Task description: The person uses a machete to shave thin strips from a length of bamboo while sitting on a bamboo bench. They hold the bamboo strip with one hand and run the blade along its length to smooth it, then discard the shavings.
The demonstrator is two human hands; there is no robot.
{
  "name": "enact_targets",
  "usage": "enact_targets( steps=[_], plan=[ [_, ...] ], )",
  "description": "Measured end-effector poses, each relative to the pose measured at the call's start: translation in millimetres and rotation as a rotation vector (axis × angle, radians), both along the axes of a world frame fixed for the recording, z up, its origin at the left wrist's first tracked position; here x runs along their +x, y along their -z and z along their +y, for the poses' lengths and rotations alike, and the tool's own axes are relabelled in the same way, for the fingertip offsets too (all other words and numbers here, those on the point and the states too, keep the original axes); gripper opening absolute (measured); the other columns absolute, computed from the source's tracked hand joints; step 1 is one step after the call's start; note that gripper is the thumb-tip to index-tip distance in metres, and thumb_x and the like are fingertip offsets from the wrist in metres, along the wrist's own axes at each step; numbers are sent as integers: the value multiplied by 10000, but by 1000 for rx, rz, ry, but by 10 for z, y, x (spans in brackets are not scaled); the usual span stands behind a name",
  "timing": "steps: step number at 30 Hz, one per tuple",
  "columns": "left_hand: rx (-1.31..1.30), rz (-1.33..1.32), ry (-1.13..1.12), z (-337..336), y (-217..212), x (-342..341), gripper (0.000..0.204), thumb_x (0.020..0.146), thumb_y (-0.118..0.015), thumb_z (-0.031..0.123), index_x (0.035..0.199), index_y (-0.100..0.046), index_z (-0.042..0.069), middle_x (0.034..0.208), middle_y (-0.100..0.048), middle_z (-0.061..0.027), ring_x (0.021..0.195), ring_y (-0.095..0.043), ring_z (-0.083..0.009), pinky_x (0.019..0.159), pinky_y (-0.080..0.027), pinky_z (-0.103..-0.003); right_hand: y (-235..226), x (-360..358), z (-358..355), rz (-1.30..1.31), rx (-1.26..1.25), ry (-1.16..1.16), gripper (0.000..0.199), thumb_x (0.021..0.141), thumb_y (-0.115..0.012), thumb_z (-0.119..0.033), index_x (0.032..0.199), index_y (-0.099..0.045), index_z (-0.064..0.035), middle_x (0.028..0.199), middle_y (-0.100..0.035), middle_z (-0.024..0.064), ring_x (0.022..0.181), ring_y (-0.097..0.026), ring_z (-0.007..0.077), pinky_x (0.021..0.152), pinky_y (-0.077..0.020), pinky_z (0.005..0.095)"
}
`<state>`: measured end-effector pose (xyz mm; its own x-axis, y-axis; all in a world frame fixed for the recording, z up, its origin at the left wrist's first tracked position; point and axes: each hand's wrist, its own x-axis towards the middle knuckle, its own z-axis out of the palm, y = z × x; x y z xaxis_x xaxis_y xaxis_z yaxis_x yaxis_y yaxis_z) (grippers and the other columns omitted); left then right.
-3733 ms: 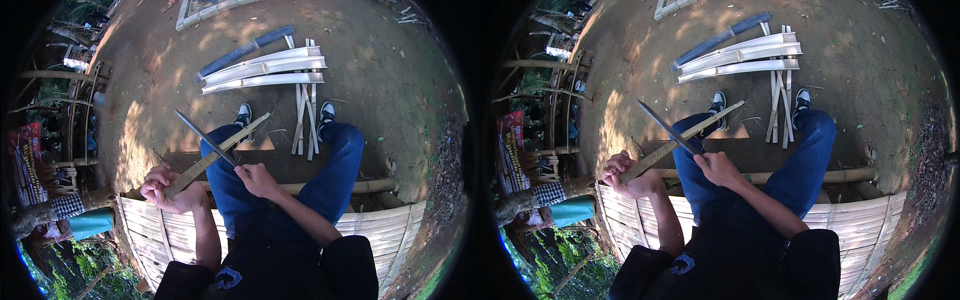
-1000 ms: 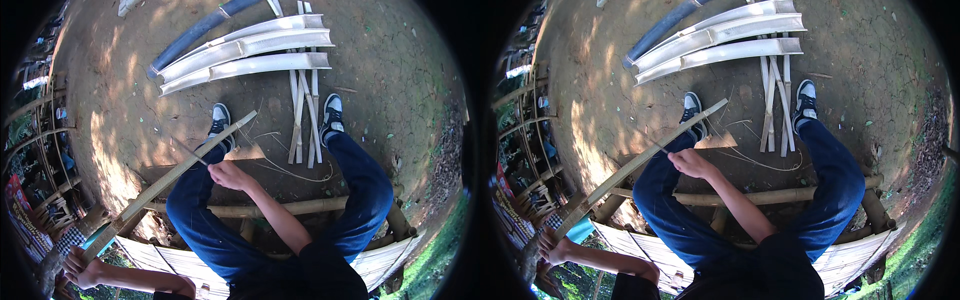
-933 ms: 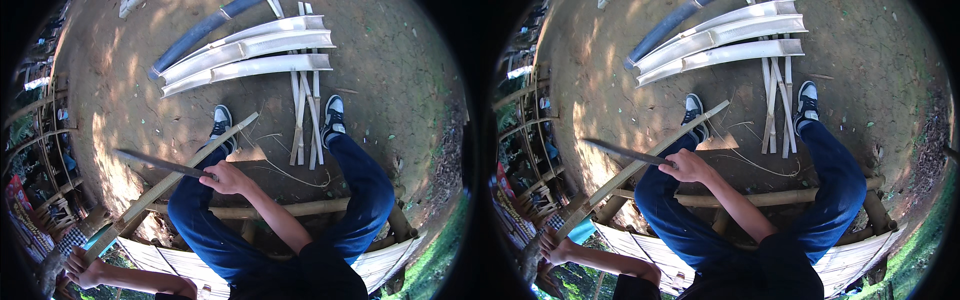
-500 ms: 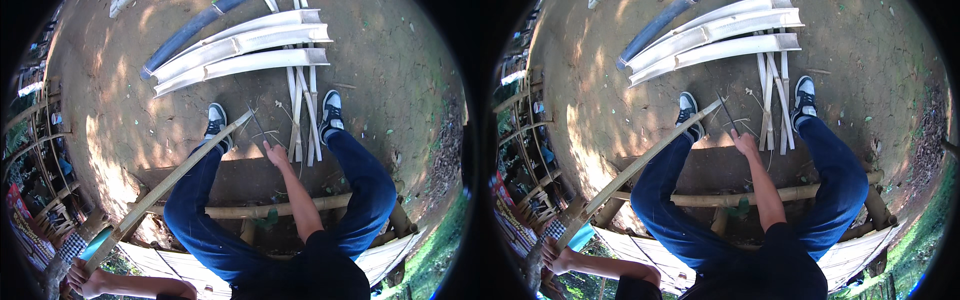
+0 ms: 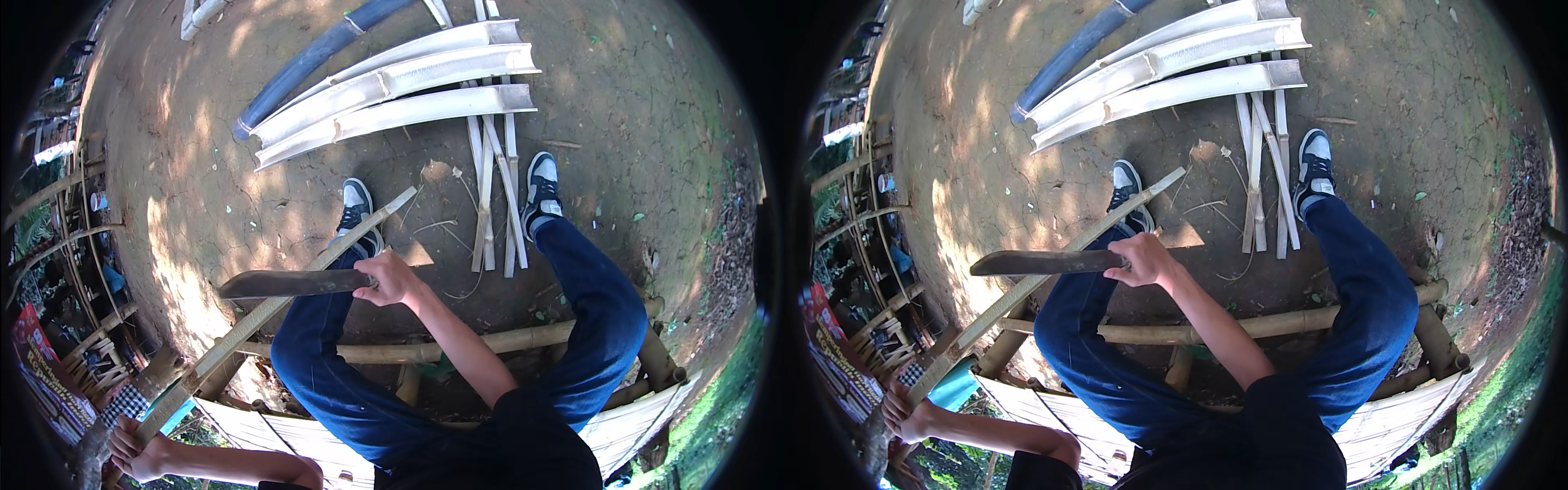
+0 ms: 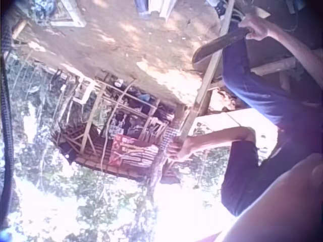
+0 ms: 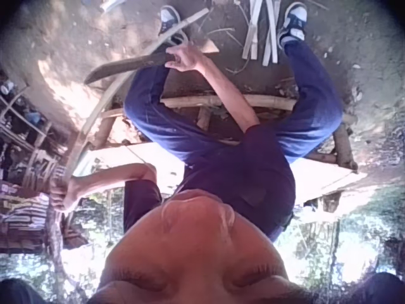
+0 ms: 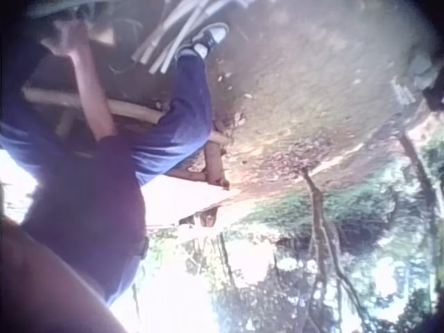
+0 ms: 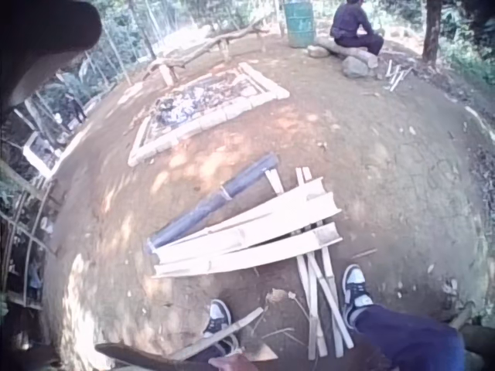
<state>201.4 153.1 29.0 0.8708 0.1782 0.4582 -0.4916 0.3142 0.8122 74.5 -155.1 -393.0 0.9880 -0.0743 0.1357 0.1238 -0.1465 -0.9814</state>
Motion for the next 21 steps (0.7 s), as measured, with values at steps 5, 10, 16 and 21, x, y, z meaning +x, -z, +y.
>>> enact_targets(
  steps=[5,10,16,21],
  plan=[
    [9,24,-25,-52,39,21,321,843,-404,173,567,-239,178,516,-193,36,426,-218,-112,555,-281,-290,953,-523,73,802,-20,354,584,902,-461,-508,940,-669,36,794,-644,270,833,-644,404,765,-490,452],
    [-30,-10,20,87,57,4,313,860,-354,141,570,-243,179,510,-180,30,423,-192,-113,538,-240,-292,717,-230,-129,939,-22,275,557,909,-468,-486,929,-671,33,807,-638,279,845,-631,418,771,-487,444],
    [27,1,-201,46,43,5,338,875,-353,154,558,-238,184,504,-203,27,417,-188,-113,542,-236,-299,59,-104,76,405,146,116,492,890,-522,-443,844,-654,29,599,-590,204,625,-630,355,579,-462,422],
    [-7,0,-79,21,-6,25,349,872,-359,157,550,-228,186,506,-194,30,425,-177,-111,544,-230,-301,170,-174,77,376,85,104,541,896,-497,-469,840,-654,46,704,-621,242,723,-630,406,647,-476,438]
  ],
)
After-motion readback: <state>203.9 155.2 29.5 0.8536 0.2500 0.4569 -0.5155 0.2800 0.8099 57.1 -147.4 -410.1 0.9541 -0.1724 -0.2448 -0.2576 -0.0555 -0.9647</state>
